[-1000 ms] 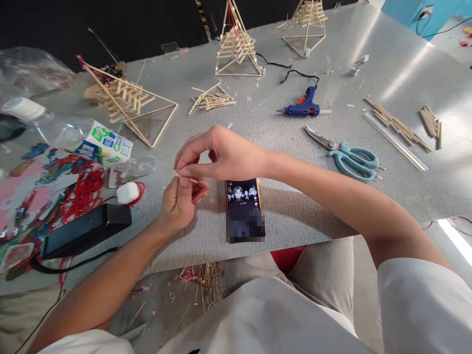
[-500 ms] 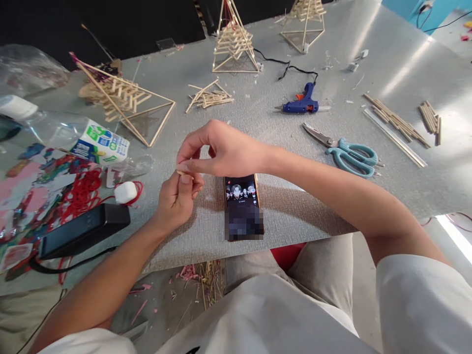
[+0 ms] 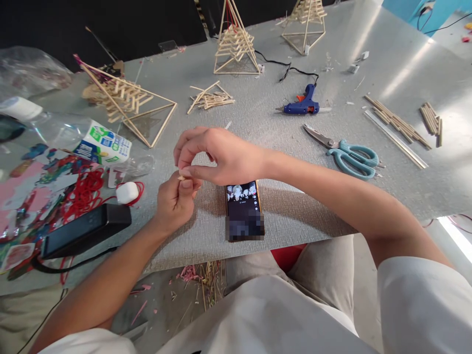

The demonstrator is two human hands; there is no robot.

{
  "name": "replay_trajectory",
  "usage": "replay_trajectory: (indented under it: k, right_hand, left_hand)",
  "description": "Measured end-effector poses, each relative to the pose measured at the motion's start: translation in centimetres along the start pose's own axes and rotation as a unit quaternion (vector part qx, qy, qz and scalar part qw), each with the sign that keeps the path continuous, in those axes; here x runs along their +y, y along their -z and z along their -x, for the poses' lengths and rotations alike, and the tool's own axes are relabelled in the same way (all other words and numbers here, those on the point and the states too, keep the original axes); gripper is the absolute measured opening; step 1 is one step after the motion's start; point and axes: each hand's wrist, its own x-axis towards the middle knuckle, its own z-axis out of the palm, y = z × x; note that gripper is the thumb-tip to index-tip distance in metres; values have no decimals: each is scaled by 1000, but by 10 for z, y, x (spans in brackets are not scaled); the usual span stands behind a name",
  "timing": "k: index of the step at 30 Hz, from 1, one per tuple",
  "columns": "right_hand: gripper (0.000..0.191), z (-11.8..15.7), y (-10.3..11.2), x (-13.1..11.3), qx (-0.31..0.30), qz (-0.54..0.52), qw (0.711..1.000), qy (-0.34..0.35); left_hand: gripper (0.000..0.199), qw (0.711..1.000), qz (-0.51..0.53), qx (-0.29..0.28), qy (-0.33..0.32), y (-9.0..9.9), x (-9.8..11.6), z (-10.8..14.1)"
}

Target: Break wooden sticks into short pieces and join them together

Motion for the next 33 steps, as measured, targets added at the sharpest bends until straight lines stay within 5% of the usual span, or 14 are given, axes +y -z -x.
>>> replay_trajectory:
  k: [6, 14, 25, 33]
  right_hand:
    - [11, 1, 9, 0, -16, 2, 1000, 11]
    - [16, 4, 28, 0, -101, 61, 992, 34]
    - [19, 5, 26, -5, -117, 199, 973, 6]
    - [33, 1, 31, 2, -85, 166, 982, 4]
  left_hand:
    - [31, 997, -15, 17, -71, 3, 2, -6]
    - [37, 995, -63, -40, -61, 7, 8, -11]
    - [22, 999, -36, -12, 35, 5, 11, -11]
    - [25, 978, 132, 50, 153, 6, 10, -12]
